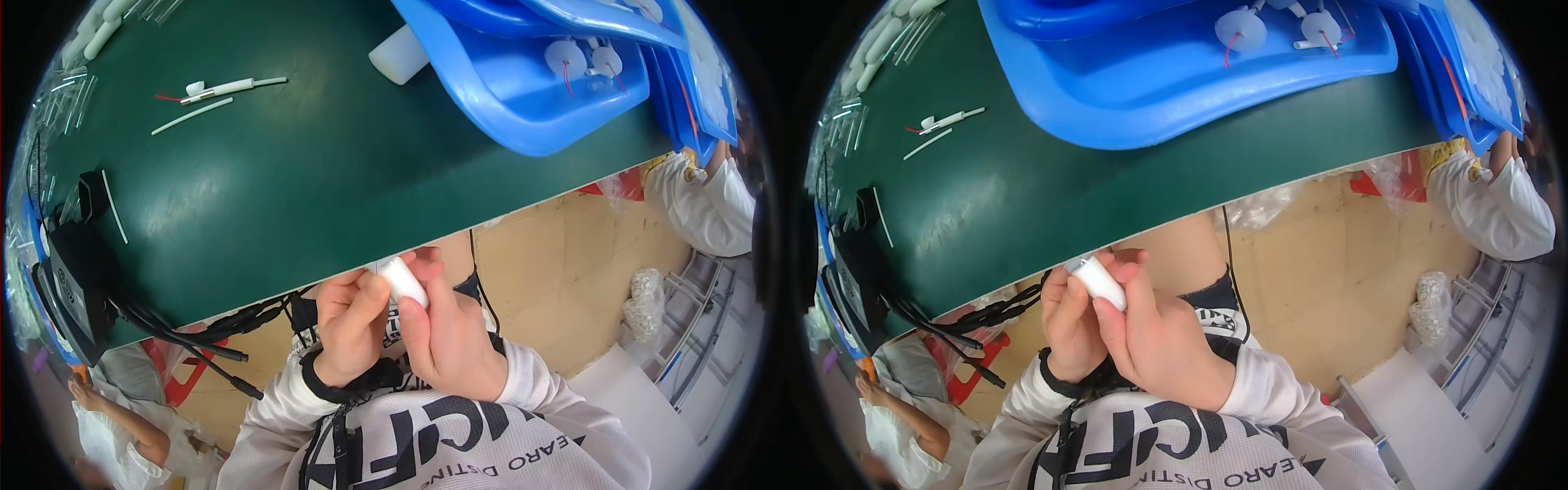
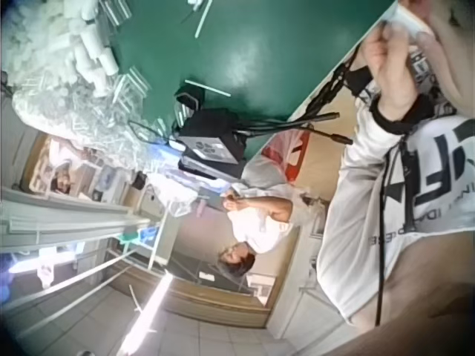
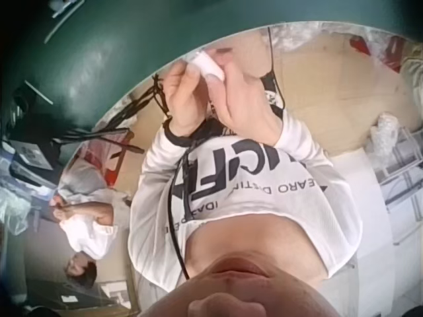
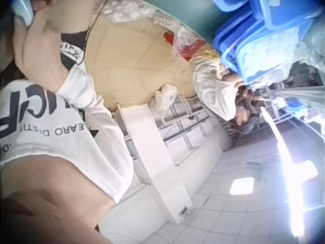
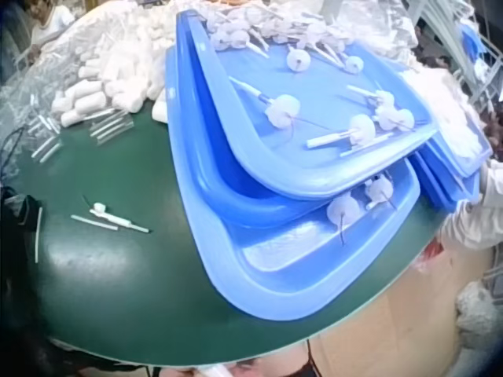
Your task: The person assembles small white plastic components by hand at a green workbench. They repeatedly pick up a cylindrical body and a smaller cap-like piece, insert the cap into the body, and place the finished unit into a blue tray.
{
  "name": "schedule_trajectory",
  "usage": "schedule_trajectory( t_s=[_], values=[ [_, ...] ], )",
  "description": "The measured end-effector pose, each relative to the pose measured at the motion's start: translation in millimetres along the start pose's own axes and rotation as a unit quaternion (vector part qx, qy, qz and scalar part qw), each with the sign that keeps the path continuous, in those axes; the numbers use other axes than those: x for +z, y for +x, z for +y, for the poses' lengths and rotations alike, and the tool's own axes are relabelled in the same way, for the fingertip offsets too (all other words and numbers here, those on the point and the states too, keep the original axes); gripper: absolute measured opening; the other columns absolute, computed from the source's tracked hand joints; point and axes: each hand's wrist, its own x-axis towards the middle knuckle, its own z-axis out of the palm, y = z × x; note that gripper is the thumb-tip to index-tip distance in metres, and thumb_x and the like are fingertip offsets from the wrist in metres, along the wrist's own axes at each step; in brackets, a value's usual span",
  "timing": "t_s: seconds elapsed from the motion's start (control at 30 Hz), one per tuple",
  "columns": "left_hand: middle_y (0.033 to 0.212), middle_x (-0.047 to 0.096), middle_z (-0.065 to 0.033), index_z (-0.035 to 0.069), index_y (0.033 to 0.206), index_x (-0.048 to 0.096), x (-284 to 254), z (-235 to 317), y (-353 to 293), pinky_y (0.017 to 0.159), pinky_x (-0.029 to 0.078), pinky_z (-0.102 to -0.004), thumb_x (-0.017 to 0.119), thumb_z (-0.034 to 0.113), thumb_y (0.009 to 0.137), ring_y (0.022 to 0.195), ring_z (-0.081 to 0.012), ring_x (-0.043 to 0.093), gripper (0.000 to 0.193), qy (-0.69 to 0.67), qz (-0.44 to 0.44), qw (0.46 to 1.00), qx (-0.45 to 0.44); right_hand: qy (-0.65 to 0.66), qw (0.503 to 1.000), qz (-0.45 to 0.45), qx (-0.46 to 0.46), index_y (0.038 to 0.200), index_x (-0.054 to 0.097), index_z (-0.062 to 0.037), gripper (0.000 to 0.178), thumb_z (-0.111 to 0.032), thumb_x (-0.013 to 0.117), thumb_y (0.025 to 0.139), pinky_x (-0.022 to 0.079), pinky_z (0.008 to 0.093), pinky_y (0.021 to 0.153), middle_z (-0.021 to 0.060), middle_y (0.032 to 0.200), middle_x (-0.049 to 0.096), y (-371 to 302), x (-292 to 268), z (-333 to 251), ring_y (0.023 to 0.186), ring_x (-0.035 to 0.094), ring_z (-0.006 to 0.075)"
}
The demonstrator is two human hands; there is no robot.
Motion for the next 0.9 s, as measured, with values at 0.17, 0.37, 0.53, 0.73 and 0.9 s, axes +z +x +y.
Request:
schedule_trajectory(
  t_s=[0.17,0.37,0.53,0.73,0.9],
  values=[
    [0.107,0.06,-0.0141,-0.003,0.114,0.053,0,0,3,0.091,0.044,-0.0369,0.049,0.022,0.092,0.104,-0.0271,0.057,0.034,-0.066,-0.017,0.998,-0.013,-0.048,0.999,0.0,0.009,0.102,0.043,0.0102,0.028,-0.013,0.052,0.089,0.047,0.0335,0.045,0.0148,0.061,0.055,1,0,-9,0.049,0.057,0.028],
    [0.111,0.058,-0.0151,-0.003,0.114,0.053,7,2,6,0.095,0.041,-0.0427,0.047,0.022,0.093,0.107,-0.0348,0.055,0.033,-0.156,-0.04,0.987,-0.028,-0.116,0.992,0.023,0.051,0.113,0.041,0.0106,0.035,-0.014,0.047,0.089,0.046,0.0381,0.046,0.0181,0.062,0.056,0,3,-23,0.049,0.057,0.0339],
    [0.109,0.06,-0.0145,-0.001,0.115,0.052,9,4,4,0.098,0.037,-0.0455,0.044,0.023,0.094,0.112,-0.0371,0.051,0.033,-0.191,-0.053,0.977,-0.072,-0.166,0.984,0.025,0.065,0.112,0.041,0.0111,0.034,-0.013,0.049,0.089,0.046,0.0376,0.044,0.0179,0.061,0.056,-1,0,-32,0.047,0.057,0.0332],
    [0.112,0.06,-0.0168,-0.001,0.117,0.05,16,7,4,0.099,0.037,-0.045,0.043,0.028,0.095,0.114,-0.0366,0.05,0.037,-0.208,-0.039,0.973,-0.09,-0.164,0.983,0.04,0.079,0.11,0.042,0.0102,0.031,-0.012,0.048,0.09,0.045,0.0387,0.043,0.0176,0.059,0.055,3,-1,-40,0.045,0.056,0.0331],
    [0.106,0.061,-0.0099,0.0,0.113,0.052,13,7,6,0.095,0.04,-0.0422,0.042,0.032,0.095,0.11,-0.0388,0.052,0.039,-0.06,-0.008,0.996,-0.063,-0.07,0.991,0.039,0.103,0.105,0.045,0.0067,0.025,-0.015,0.044,0.092,0.045,0.037,0.043,0.017,0.06,0.055,2,-1,-31,0.048,0.057,0.0334]
  ],
)
